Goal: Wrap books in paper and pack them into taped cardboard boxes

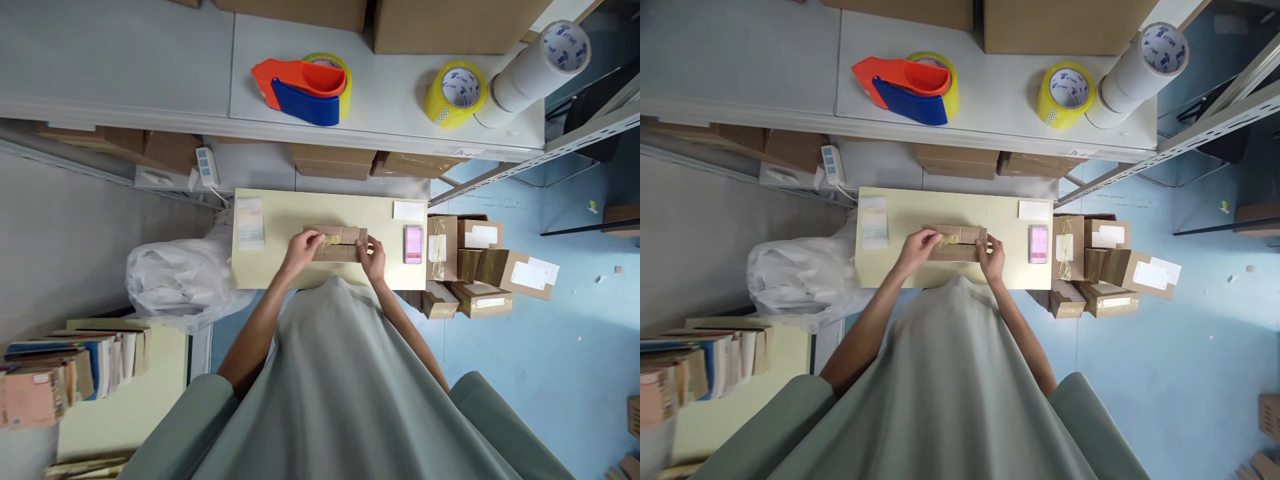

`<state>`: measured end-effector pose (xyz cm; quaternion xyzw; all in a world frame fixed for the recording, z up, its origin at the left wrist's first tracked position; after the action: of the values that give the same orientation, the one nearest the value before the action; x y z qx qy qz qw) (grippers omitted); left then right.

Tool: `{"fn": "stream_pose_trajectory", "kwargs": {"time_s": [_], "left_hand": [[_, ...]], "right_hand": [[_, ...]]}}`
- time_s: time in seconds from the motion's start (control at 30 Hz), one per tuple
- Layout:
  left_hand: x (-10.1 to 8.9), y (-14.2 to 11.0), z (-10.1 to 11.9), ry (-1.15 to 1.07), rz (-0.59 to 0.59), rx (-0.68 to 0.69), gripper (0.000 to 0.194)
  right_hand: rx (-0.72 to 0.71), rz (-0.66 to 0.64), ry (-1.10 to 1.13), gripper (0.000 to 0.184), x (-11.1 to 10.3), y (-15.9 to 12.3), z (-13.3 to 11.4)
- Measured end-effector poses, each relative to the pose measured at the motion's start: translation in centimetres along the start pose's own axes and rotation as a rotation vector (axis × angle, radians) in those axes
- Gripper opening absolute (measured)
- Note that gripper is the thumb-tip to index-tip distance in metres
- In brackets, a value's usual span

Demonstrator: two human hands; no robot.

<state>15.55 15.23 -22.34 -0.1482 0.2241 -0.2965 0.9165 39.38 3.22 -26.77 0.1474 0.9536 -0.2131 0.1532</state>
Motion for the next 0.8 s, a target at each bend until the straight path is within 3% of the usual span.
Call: {"fn": "stream_pose_trajectory", "kwargs": {"time_s": [0.2,0.3,0.4,0.57,0.67,0.8], "left_hand": [[-6.6,-1.4,-4.8,-0.221,-0.081,-0.084,0.063],[-9.5,-2.7,-6.2,-0.241,-0.133,-0.11,0.06],[-13.0,-3.9,-7.5,-0.205,-0.112,-0.141,0.058],[-18.6,-5.8,-8.5,-0.06,-0.121,-0.168,0.045],[-23.6,-7.1,-9.7,0.002,-0.018,-0.236,0.037],[-32.3,-9.2,-12.5,0.12,0.259,-0.362,0.039]], "right_hand": [[-0.027,0.02,-0.052,0.064,-0.2,0.0,-0.5],[-0.041,0.018,-0.089,0.063,0.1,0.0,-1.1],[-0.06,0.04,-0.156,0.062,0.3,-0.3,-2.0],[-0.103,0.025,-0.261,0.058,2.1,-0.9,-3.8],[-0.103,0.082,-0.318,0.053,2.3,-1.2,-4.6],[-0.064,0.183,-0.424,0.046,0.5,-1.7,-4.8]]}}
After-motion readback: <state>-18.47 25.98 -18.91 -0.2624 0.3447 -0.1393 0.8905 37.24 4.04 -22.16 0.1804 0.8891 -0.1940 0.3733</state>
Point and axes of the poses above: each hand's wrist, its own y-axis towards the middle knuckle, its own x-axis out of the palm, z = x × y, the point moved 10 cm from there along y, towards the middle knuckle, and after that the axes turned 11 degrees about -z, right-handed, at the moved point
